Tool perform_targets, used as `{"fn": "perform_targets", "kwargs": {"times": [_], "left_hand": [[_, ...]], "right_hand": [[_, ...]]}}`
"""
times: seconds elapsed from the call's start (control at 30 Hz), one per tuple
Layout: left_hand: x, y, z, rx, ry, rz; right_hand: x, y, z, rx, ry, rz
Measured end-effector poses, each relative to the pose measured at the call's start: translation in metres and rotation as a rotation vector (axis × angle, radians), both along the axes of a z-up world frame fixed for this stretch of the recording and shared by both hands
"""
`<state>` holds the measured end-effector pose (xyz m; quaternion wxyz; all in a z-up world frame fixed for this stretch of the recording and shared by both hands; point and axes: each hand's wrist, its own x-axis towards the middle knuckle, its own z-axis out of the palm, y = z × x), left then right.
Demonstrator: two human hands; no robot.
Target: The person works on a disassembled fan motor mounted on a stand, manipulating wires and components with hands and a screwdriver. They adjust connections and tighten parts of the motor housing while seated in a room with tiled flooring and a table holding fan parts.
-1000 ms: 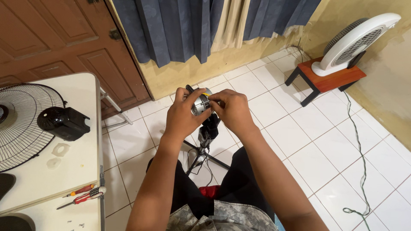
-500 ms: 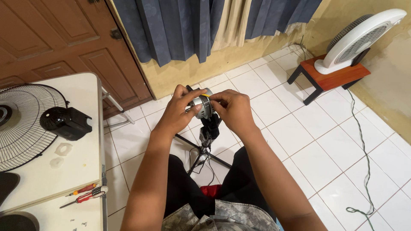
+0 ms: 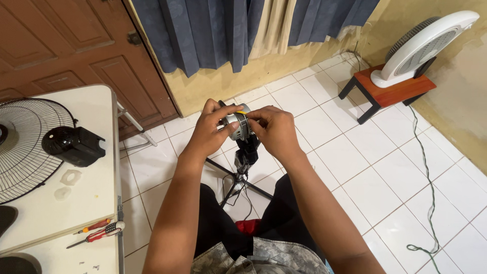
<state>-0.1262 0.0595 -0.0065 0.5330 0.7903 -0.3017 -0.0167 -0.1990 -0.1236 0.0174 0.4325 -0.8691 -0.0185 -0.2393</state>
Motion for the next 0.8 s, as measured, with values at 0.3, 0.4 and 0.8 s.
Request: {"fn": "perform_targets", "kwargs": {"times": [0.3,0.4,0.8], "left_hand": [[0.0,-0.0002,-0.0019,-0.023,-0.012,0.001],[0.0007,0.0007,-0.0021,-0.027,-0.006,-0.005],[0.0031,-0.0017,-0.0016,-0.055,0.075,0.02]], "right_hand": [[-0.001,0.0011,0.0046,-0.013,0.041,0.012],[-0.0007,-0.0007,0.0052,-0.001,0.054,0.034],[0.001,-0.0014,-0.0008,0.057,0.058,-0.005]]}}
